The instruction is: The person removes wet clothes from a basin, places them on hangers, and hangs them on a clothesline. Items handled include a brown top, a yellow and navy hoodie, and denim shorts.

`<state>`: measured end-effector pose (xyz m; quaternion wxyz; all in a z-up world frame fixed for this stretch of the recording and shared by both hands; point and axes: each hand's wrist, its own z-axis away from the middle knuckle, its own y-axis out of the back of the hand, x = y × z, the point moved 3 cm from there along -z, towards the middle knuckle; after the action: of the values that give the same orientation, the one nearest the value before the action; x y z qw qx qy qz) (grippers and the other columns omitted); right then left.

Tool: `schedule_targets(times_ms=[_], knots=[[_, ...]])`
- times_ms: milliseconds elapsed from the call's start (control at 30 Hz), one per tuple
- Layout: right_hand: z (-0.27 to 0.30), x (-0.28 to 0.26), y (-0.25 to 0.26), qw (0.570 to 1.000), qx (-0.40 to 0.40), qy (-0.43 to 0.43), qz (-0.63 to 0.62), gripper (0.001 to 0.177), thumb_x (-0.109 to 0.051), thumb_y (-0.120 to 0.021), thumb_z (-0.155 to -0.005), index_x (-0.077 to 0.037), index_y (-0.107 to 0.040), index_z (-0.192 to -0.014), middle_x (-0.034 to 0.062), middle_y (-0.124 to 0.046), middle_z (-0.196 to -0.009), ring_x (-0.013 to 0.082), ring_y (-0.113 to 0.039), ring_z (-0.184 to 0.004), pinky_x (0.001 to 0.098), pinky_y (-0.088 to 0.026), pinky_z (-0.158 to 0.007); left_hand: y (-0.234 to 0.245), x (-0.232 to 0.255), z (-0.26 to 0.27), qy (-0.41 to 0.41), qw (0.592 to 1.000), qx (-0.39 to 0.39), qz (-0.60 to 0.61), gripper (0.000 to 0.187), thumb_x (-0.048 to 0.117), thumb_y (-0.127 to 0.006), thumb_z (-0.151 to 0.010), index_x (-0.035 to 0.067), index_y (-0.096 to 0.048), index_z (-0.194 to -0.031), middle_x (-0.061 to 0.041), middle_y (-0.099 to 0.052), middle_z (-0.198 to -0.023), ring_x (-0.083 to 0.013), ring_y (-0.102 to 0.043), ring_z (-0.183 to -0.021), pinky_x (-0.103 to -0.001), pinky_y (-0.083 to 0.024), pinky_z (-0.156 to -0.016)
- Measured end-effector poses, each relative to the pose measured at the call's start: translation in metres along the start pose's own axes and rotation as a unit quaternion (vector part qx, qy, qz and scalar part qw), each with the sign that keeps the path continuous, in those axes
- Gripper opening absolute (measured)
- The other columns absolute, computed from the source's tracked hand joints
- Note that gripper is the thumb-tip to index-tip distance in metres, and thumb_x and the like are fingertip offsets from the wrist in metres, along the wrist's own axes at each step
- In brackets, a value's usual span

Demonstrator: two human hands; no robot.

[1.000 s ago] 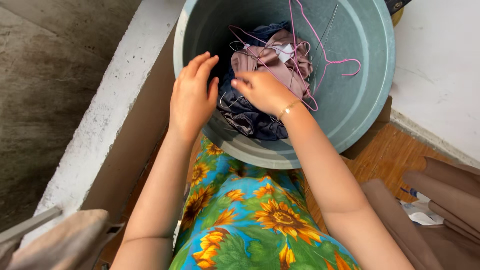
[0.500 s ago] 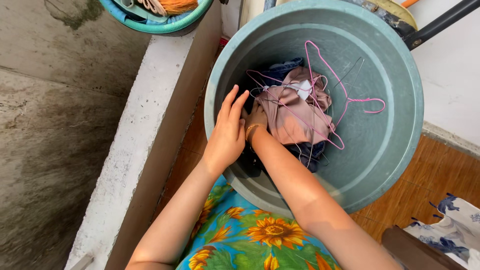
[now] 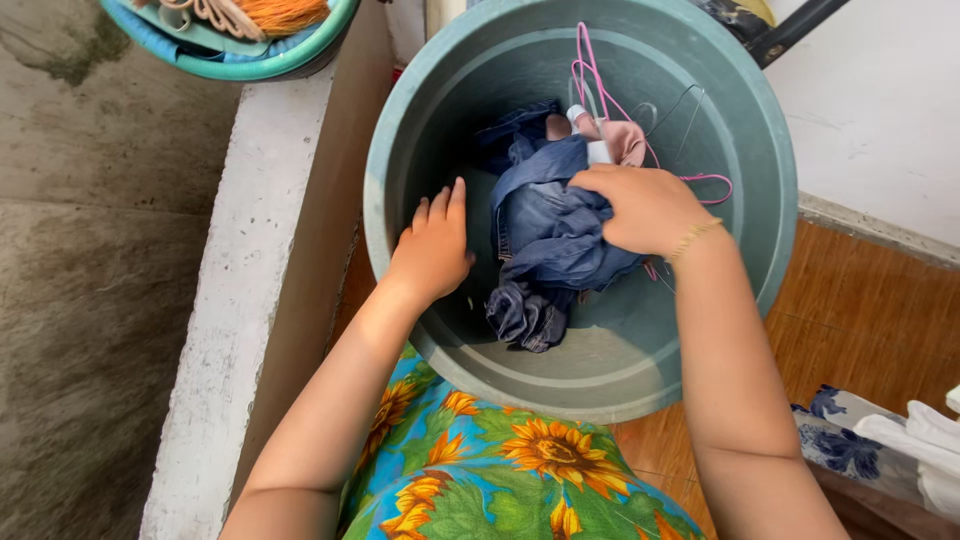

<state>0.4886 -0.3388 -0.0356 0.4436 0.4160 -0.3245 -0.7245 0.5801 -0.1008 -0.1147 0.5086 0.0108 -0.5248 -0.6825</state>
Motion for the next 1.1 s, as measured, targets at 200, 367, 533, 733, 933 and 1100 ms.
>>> schedule_targets(times_ms=[200,367,533,733,933,1100], knots=[[0.086,0.046,0.012,0.911,0.118,0.191,-0.345,0.042,0.004,-0.058,-0.062,-0.006,-0.065,-0.103,0.0065,-0.061,-0.097,0.0176,-0.059,-0.095,0.0251,-0.045,-0.091,-0.005,0.057,-0.014,-0.17,0.982,-0.074,0.03,0.137,0.054,-0.098,-0.061,0.009,-0.011,-0.158,-0.027,-0.029,-0.157,-0.0507,-0.03,-0.144,-0.058,-0.032,-0.112],[0.125,0.069,-0.037,0.793,0.249,0.147,-0.536,0.028,0.008,-0.074,-0.078,-0.007,-0.06,-0.097,0.0074,-0.06,-0.125,0.0168,-0.056,-0.115,0.0263,-0.041,-0.109,-0.012,0.081,0.003,-0.241,0.955,-0.054,0.164,0.069,0.044,-0.074,-0.083,0.021,-0.052,-0.144,-0.014,-0.071,-0.127,-0.0382,-0.067,-0.114,-0.046,-0.053,-0.092],[0.109,0.067,-0.04,0.832,0.285,-0.04,-0.475,0.059,0.004,-0.067,-0.085,-0.007,-0.049,-0.14,0.0068,-0.056,-0.137,0.0159,-0.059,-0.123,0.0333,-0.045,-0.108,0.0,0.074,0.007,-0.154,0.972,-0.012,0.179,0.053,0.053,-0.07,-0.082,0.018,-0.07,-0.121,-0.015,-0.076,-0.106,-0.0394,-0.069,-0.1,-0.046,-0.054,-0.084],[0.093,0.038,-0.041,0.853,0.33,-0.108,-0.39,0.043,-0.007,-0.072,-0.096,-0.003,-0.056,-0.136,0.0088,-0.065,-0.13,0.0191,-0.066,-0.113,0.0378,-0.054,-0.101,0.039,0.027,-0.019,-0.036,0.855,-0.048,0.516,0.053,0.041,-0.063,-0.096,-0.005,-0.07,-0.121,-0.012,-0.078,-0.11,-0.0199,-0.071,-0.097,-0.034,-0.055,-0.091],[0.04,-0.003,-0.08,0.949,0.115,-0.07,-0.284,0.06,-0.029,-0.076,-0.087,-0.006,-0.054,-0.139,0.0165,-0.059,-0.137,0.0288,-0.064,-0.12,0.041,-0.05,-0.1,0.056,-0.015,-0.015,-0.005,0.868,0.022,0.496,0.048,0.033,-0.06,-0.098,-0.002,-0.063,-0.132,-0.008,-0.072,-0.126,-0.0157,-0.065,-0.113,-0.03,-0.046,-0.102],[0.017,-0.007,-0.106,0.985,0.038,-0.139,-0.098,0.085,-0.035,-0.084,-0.08,-0.006,-0.043,-0.148,0.0286,-0.041,-0.149,0.044,-0.043,-0.139,0.0528,-0.033,-0.112,0.067,-0.013,0.001,-0.03,0.883,0.077,0.461,0.045,0.026,-0.063,-0.098,0.0,-0.06,-0.135,-0.011,-0.069,-0.132,-0.0196,-0.063,-0.119,-0.031,-0.045,-0.105]])
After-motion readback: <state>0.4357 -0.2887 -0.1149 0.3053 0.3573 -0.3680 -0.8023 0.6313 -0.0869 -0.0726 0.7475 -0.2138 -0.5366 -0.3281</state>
